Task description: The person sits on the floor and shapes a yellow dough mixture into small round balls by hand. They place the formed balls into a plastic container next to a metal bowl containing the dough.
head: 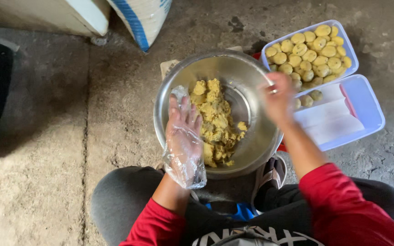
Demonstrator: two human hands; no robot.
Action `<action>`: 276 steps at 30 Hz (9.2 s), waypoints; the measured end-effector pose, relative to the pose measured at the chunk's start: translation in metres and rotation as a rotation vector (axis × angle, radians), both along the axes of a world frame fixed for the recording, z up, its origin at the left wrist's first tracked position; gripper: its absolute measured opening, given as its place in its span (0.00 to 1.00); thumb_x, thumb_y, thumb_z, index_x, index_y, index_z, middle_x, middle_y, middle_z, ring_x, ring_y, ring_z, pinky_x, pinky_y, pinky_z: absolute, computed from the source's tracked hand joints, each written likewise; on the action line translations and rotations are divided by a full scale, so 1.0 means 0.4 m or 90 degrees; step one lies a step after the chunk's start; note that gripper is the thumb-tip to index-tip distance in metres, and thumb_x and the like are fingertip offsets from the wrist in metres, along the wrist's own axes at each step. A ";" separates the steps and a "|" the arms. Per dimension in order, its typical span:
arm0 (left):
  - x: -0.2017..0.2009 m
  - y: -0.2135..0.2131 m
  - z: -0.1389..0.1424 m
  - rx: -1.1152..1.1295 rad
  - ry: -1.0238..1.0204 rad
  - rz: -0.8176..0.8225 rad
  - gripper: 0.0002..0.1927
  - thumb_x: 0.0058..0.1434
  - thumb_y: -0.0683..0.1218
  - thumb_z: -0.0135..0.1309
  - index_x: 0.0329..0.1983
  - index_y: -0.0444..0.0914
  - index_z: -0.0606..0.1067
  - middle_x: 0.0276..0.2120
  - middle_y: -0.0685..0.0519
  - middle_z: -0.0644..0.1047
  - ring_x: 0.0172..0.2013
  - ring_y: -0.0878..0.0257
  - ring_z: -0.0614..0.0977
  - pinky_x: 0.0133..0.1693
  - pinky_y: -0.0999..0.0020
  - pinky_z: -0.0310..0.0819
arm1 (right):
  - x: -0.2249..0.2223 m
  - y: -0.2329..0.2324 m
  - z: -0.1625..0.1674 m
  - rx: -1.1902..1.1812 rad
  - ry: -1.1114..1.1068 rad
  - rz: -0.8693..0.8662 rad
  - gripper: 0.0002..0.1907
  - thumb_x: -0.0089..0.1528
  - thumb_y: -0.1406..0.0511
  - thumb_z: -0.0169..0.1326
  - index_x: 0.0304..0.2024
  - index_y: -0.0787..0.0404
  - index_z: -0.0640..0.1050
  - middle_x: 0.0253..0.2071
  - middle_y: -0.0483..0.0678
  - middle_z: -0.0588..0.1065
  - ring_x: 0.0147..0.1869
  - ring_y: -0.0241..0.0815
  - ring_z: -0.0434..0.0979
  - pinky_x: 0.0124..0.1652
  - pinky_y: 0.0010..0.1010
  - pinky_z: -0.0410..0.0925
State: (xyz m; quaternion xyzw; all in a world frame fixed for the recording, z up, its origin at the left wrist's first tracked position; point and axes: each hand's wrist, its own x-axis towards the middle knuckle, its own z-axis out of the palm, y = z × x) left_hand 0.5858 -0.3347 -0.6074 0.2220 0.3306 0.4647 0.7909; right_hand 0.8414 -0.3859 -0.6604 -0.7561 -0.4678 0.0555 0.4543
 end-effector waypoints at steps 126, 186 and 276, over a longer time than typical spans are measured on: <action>0.098 -0.084 -0.022 -0.111 -0.191 -0.292 0.39 0.73 0.64 0.41 0.69 0.27 0.56 0.59 0.37 0.69 0.58 0.45 0.72 0.59 0.50 0.72 | -0.312 -0.072 0.210 -0.289 -0.236 0.353 0.34 0.69 0.50 0.37 0.75 0.55 0.52 0.79 0.55 0.41 0.83 0.58 0.34 0.71 0.56 0.29; 0.079 -0.019 -0.022 -0.160 -0.190 -0.203 0.35 0.68 0.63 0.30 0.77 0.48 0.54 0.75 0.48 0.57 0.75 0.44 0.52 0.70 0.43 0.37 | 0.352 -0.180 0.009 0.041 0.529 -0.390 0.21 0.57 0.66 0.67 0.51 0.60 0.78 0.43 0.42 0.78 0.42 0.32 0.80 0.40 0.21 0.77; 0.069 -0.077 0.009 -0.125 -0.063 -0.260 0.21 0.64 0.41 0.56 0.61 0.37 0.73 0.49 0.49 0.77 0.47 0.54 0.81 0.50 0.60 0.76 | -0.248 -0.087 0.188 -0.079 0.396 0.212 0.13 0.72 0.64 0.33 0.48 0.62 0.70 0.60 0.53 0.75 0.60 0.53 0.77 0.47 0.38 0.78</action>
